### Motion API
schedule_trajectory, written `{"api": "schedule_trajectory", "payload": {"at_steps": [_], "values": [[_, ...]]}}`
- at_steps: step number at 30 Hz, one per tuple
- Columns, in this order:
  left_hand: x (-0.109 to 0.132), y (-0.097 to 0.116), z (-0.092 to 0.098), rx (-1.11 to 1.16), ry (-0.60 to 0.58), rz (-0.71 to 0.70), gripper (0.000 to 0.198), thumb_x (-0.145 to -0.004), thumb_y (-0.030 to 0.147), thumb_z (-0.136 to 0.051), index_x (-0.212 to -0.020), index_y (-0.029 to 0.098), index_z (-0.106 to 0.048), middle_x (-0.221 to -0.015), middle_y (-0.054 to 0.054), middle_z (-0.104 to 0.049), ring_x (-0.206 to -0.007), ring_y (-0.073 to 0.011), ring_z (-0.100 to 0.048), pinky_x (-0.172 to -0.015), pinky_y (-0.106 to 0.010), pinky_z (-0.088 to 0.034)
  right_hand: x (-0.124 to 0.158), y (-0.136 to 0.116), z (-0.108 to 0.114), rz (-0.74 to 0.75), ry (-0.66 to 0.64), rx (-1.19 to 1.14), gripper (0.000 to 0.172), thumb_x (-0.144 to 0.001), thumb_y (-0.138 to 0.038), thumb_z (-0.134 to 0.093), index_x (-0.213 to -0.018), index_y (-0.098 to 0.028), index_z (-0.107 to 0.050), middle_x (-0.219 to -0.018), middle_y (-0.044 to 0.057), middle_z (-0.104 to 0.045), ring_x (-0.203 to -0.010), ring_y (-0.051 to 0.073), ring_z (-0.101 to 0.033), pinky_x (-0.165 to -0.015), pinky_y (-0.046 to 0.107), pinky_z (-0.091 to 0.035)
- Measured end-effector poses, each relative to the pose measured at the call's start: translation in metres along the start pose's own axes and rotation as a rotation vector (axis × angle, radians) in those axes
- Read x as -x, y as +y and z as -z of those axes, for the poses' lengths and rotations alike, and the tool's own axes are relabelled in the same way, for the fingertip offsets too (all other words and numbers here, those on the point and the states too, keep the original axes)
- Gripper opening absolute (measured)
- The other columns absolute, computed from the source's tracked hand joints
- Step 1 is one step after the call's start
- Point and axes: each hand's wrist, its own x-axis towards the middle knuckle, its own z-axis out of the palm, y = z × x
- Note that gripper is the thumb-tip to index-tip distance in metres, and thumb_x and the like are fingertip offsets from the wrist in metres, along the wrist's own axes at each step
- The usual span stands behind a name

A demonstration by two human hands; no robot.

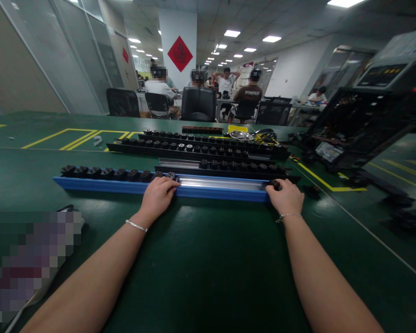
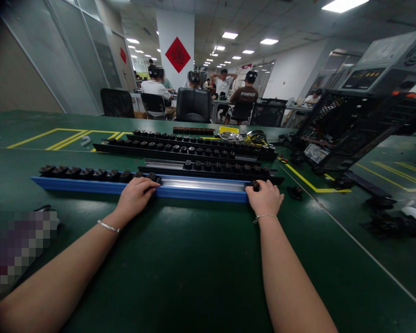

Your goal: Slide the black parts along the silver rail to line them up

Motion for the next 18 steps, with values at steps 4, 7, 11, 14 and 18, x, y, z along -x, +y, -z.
{"api": "schedule_trajectory", "payload": {"at_steps": [4, 7, 11, 14, 18], "values": [[0.0, 0.0, 0.0, 0.003, -0.01, 0.0, 0.019, -0.085, 0.021, -0.053, -0.095, 0.022, -0.069, -0.094, -0.005, -0.068, -0.089, -0.0222, -0.057, -0.083, -0.038, -0.047, -0.002, 0.004, -0.003, -0.011, 0.003, -0.052, 0.044, -0.07, -0.038, -0.051, -0.102, -0.015, -0.07, -0.119, 0.016, -0.059, -0.112, 0.03, -0.05, -0.097, 0.043, -0.037], [-0.001, 0.001, 0.001, 0.005, -0.01, -0.001, 0.019, -0.085, 0.021, -0.053, -0.095, 0.022, -0.069, -0.094, -0.006, -0.068, -0.09, -0.0222, -0.057, -0.084, -0.038, -0.047, -0.003, 0.003, 0.001, -0.051, -0.027, -0.081, 0.045, -0.07, -0.039, -0.05, -0.104, -0.016, -0.07, -0.111, 0.013, -0.062, -0.108, 0.028, -0.053, -0.095, 0.039, -0.04], [0.0, 0.002, 0.002, 0.007, -0.013, 0.016, 0.019, -0.085, 0.021, -0.053, -0.094, 0.022, -0.07, -0.094, -0.006, -0.068, -0.091, -0.0224, -0.057, -0.084, -0.038, -0.048, -0.003, 0.002, 0.01, -0.099, -0.08, -0.101, 0.043, -0.07, -0.041, -0.05, -0.102, -0.021, -0.07, -0.103, 0.008, -0.065, -0.096, 0.026, -0.058, -0.083, 0.035, -0.044], [0.0, 0.001, 0.001, 0.008, -0.009, 0.015, 0.02, -0.085, 0.021, -0.053, -0.094, 0.023, -0.07, -0.094, -0.006, -0.068, -0.091, -0.0226, -0.058, -0.084, -0.039, -0.048, -0.003, 0.002, 0.014, -0.13, -0.089, -0.099, 0.041, -0.071, -0.041, -0.05, -0.101, -0.021, -0.07, -0.099, 0.007, -0.066, -0.089, 0.024, -0.059, -0.076, 0.033, -0.045], [0.0, 0.001, 0.001, 0.0, -0.01, 0.013, 0.02, -0.085, 0.023, -0.052, -0.094, 0.023, -0.07, -0.094, -0.006, -0.068, -0.09, -0.0224, -0.058, -0.084, -0.039, -0.048, -0.003, 0.005, 0.014, -0.175, -0.086, -0.105, 0.039, -0.071, -0.042, -0.051, -0.098, -0.022, -0.07, -0.093, 0.006, -0.067, -0.083, 0.023, -0.059, -0.072, 0.031, -0.044]]}}
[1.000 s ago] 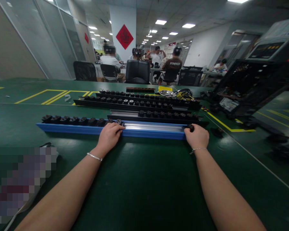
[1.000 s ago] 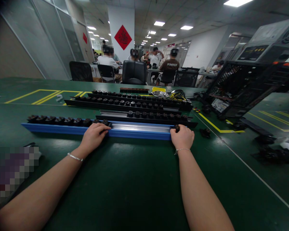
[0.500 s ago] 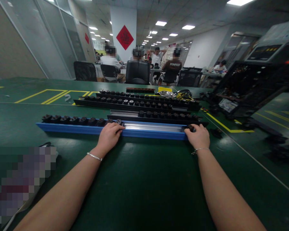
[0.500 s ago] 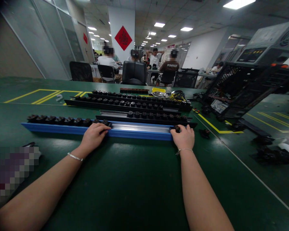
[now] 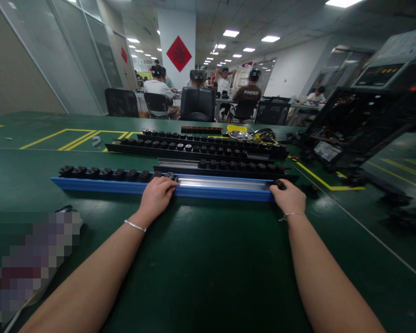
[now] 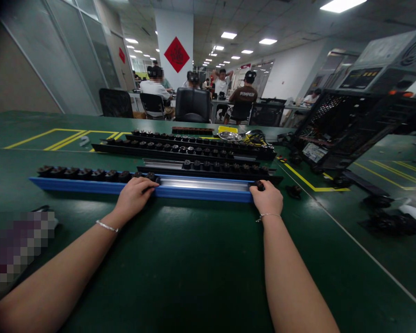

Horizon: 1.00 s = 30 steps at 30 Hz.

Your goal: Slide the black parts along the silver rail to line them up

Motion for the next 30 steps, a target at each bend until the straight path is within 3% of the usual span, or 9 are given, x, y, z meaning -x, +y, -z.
{"api": "schedule_trajectory", "payload": {"at_steps": [7, 11, 30], "values": [[0.0, -0.001, 0.0, -0.005, -0.001, 0.003, 0.02, -0.085, 0.022, -0.052, -0.095, 0.023, -0.07, -0.095, -0.005, -0.068, -0.091, -0.0223, -0.057, -0.084, -0.038, -0.048, -0.003, 0.004, -0.003, 0.007, 0.017, -0.016, 0.045, -0.07, -0.044, -0.051, -0.104, -0.021, -0.07, -0.102, 0.008, -0.067, -0.09, 0.025, -0.059, -0.078, 0.033, -0.045], [0.001, -0.001, -0.001, 0.008, 0.007, -0.007, 0.02, -0.085, 0.022, -0.052, -0.095, 0.022, -0.07, -0.095, -0.006, -0.068, -0.091, -0.0223, -0.057, -0.085, -0.039, -0.048, -0.006, 0.006, -0.001, -0.086, -0.039, -0.003, 0.046, -0.068, -0.045, -0.053, -0.106, -0.024, -0.07, -0.096, 0.007, -0.069, -0.085, 0.025, -0.06, -0.075, 0.033, -0.045], [0.002, -0.003, -0.002, 0.005, 0.011, -0.008, 0.021, -0.085, 0.023, -0.051, -0.096, 0.024, -0.069, -0.094, -0.005, -0.067, -0.091, -0.0221, -0.057, -0.084, -0.039, -0.047, -0.021, 0.026, 0.0, -0.077, 0.003, -0.034, 0.042, -0.067, -0.04, -0.055, -0.1, -0.018, -0.071, -0.084, 0.008, -0.069, -0.078, 0.023, -0.061, -0.076, 0.033, -0.047]]}}
